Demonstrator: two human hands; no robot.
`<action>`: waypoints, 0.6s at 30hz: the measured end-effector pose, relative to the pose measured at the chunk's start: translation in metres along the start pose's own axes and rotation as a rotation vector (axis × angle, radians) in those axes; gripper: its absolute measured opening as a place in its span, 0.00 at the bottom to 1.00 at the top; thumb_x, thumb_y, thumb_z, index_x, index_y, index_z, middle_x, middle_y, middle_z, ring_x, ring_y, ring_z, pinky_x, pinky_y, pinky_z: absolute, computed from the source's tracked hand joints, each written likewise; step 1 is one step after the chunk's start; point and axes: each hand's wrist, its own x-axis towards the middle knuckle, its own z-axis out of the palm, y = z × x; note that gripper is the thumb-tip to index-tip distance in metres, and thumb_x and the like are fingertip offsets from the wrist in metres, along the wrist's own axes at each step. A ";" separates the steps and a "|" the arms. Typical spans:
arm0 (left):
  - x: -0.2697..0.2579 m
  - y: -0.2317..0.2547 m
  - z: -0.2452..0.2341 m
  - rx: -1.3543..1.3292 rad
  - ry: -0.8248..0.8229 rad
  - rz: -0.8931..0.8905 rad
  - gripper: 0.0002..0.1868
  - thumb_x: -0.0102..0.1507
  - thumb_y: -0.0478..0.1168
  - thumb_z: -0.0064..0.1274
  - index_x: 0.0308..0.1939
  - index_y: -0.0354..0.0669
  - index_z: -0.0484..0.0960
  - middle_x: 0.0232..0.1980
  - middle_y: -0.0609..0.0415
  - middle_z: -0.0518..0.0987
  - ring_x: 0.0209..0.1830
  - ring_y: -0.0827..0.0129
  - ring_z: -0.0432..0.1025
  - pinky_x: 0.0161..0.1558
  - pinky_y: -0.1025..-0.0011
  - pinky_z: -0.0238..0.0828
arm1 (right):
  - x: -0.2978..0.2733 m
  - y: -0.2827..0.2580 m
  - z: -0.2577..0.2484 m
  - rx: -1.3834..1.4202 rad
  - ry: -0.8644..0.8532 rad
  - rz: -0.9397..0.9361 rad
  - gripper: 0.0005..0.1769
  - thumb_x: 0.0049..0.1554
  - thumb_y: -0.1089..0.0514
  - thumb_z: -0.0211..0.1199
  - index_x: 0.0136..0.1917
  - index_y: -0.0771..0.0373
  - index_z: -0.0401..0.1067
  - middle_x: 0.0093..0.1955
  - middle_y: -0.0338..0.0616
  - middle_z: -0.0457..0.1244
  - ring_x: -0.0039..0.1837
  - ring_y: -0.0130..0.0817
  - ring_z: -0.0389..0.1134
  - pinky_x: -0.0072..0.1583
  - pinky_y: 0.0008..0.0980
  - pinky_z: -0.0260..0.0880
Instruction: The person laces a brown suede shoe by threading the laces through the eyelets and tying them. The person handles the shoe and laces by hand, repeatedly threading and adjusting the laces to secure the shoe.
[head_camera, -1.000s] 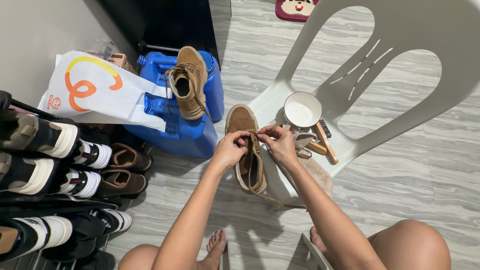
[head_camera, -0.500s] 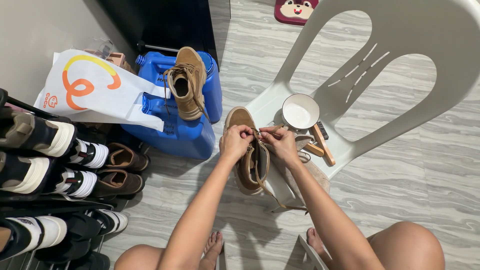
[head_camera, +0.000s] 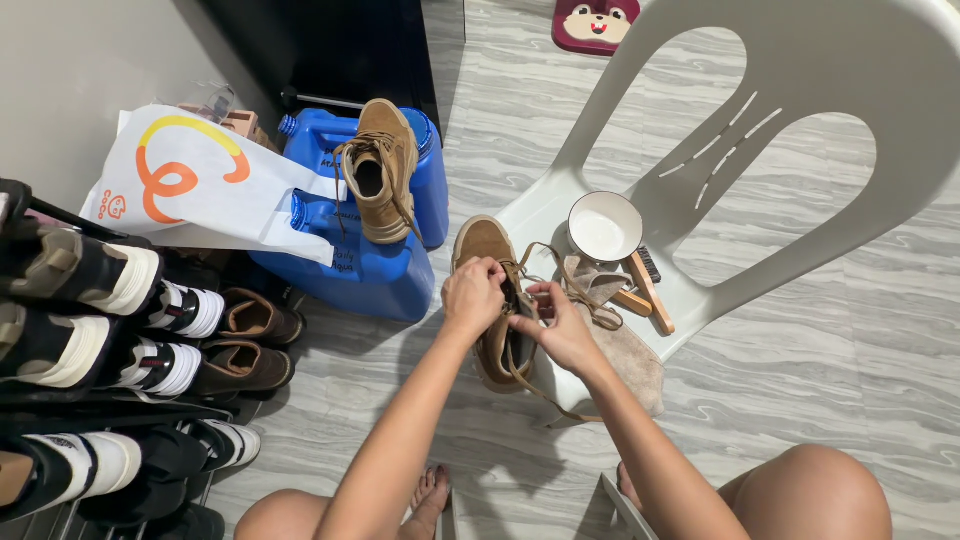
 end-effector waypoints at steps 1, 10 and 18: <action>-0.003 0.002 -0.009 0.007 -0.003 0.002 0.04 0.60 0.39 0.57 0.33 0.45 0.84 0.38 0.50 0.81 0.44 0.51 0.76 0.47 0.54 0.69 | -0.005 0.000 0.002 -0.038 0.045 -0.060 0.15 0.51 0.56 0.68 0.50 0.66 0.74 0.39 0.43 0.70 0.43 0.29 0.69 0.48 0.31 0.69; -0.044 0.071 -0.145 -0.810 -0.277 0.098 0.07 0.64 0.37 0.56 0.39 0.36 0.83 0.41 0.56 0.84 0.41 0.71 0.76 0.47 0.70 0.76 | -0.010 0.006 0.007 0.010 0.268 0.156 0.08 0.60 0.57 0.58 0.45 0.65 0.71 0.32 0.42 0.64 0.33 0.29 0.59 0.36 0.35 0.60; -0.087 0.098 -0.258 -0.909 -1.210 0.707 0.09 0.71 0.39 0.56 0.43 0.35 0.84 0.44 0.50 0.84 0.46 0.65 0.80 0.50 0.71 0.77 | -0.011 0.019 0.015 0.018 0.265 0.002 0.07 0.62 0.58 0.58 0.43 0.62 0.70 0.35 0.39 0.64 0.36 0.29 0.60 0.39 0.31 0.63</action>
